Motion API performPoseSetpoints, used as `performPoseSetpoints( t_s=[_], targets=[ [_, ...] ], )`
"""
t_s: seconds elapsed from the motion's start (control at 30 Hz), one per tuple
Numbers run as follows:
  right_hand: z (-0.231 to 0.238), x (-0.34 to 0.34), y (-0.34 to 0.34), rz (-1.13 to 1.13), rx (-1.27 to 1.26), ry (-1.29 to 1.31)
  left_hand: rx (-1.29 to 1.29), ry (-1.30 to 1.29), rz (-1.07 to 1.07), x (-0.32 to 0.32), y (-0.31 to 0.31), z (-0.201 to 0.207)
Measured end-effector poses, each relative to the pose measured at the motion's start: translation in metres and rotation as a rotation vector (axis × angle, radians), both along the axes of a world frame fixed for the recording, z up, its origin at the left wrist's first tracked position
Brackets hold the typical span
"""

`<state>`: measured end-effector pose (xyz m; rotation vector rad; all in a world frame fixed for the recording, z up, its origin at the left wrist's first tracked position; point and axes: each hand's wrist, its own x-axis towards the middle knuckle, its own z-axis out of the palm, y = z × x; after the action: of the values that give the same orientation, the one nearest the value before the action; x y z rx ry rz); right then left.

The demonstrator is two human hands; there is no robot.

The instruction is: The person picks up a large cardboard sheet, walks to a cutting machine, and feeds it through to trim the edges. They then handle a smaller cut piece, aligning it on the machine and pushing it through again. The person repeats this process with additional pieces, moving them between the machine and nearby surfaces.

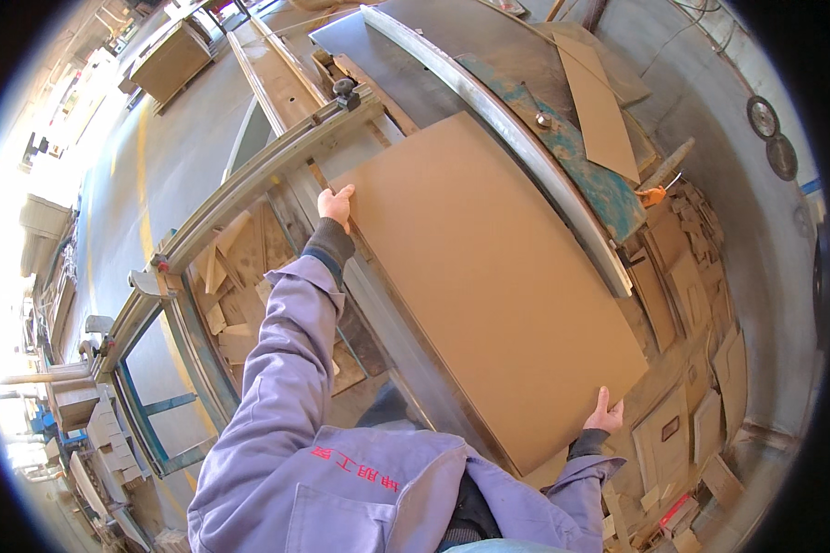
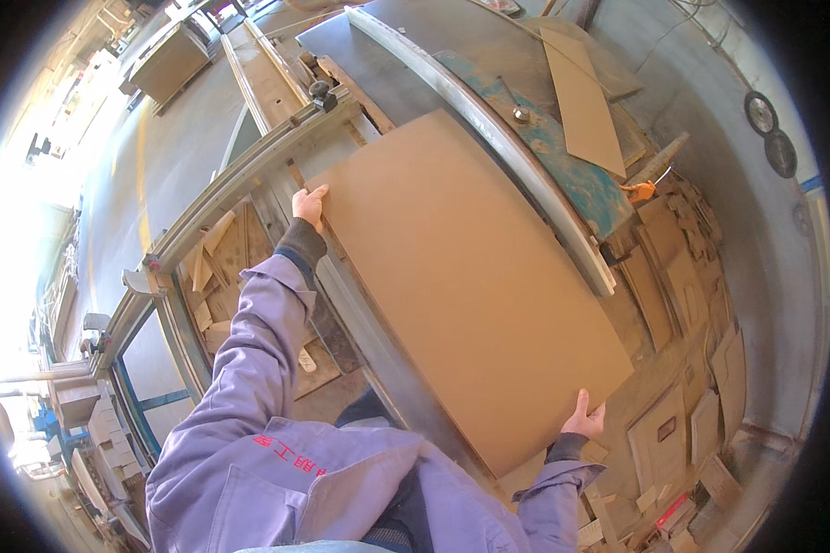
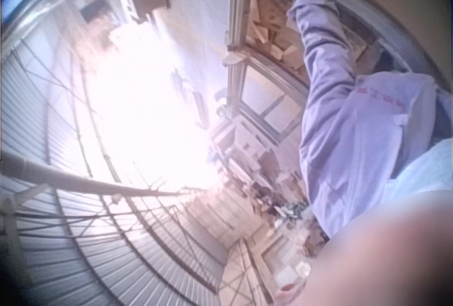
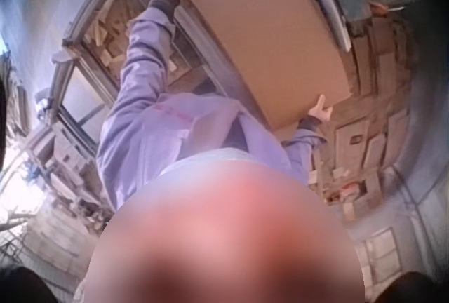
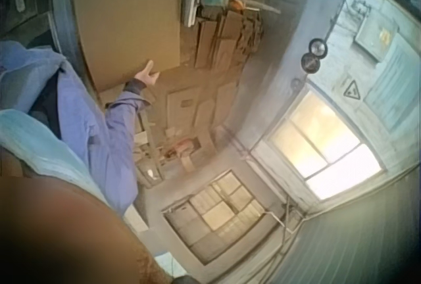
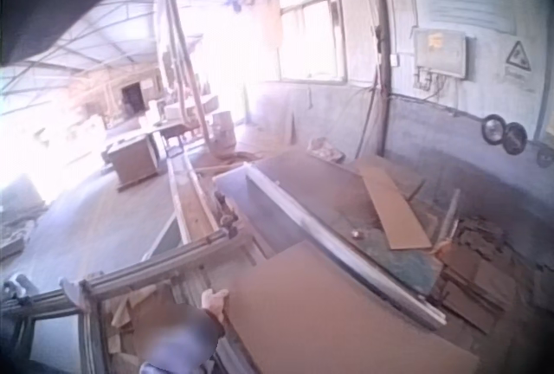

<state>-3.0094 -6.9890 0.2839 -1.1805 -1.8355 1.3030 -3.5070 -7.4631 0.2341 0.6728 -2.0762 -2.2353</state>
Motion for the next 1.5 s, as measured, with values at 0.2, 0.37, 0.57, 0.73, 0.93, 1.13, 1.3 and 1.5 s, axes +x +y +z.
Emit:
performPoseSetpoints(
  t_s=[0.2, 0.37, 0.57, 0.73, 0.93, 1.13, 1.3, 1.5],
  targets=[
    [-0.023, -0.025, 0.0, -0.019, -0.004, -0.02, -0.716, -0.001, -0.269, -0.023, -0.007, 0.006],
    [-0.027, -0.041, -0.003, -0.004, -0.031, 0.009, -0.974, -0.047, -0.333, -0.003, 0.008, 0.007],
    [-0.034, -0.049, -0.003, -0.003, 0.118, -0.263, -1.052, 0.071, -0.207, 0.042, 0.046, 0.003],
    [-0.033, -0.053, -0.006, 0.053, 0.123, -0.22, -1.129, 0.187, -0.169, 0.054, 0.072, 0.006],
    [-0.032, -0.048, -0.005, 0.092, 0.273, -0.45, -1.118, 0.263, -0.065, 0.058, 0.091, 0.001],
    [-0.042, -0.044, -0.001, 0.145, 0.165, -0.358, -1.033, 0.243, 0.016, 0.054, 0.09, -0.005],
    [-0.046, -0.035, -0.003, 0.107, 0.265, -0.398, -0.996, 0.227, 0.065, 0.056, 0.093, -0.004],
    [-0.05, -0.034, -0.005, 0.095, 0.212, -0.266, -1.122, 0.214, -0.058, 0.058, 0.092, 0.001]
  ],
)
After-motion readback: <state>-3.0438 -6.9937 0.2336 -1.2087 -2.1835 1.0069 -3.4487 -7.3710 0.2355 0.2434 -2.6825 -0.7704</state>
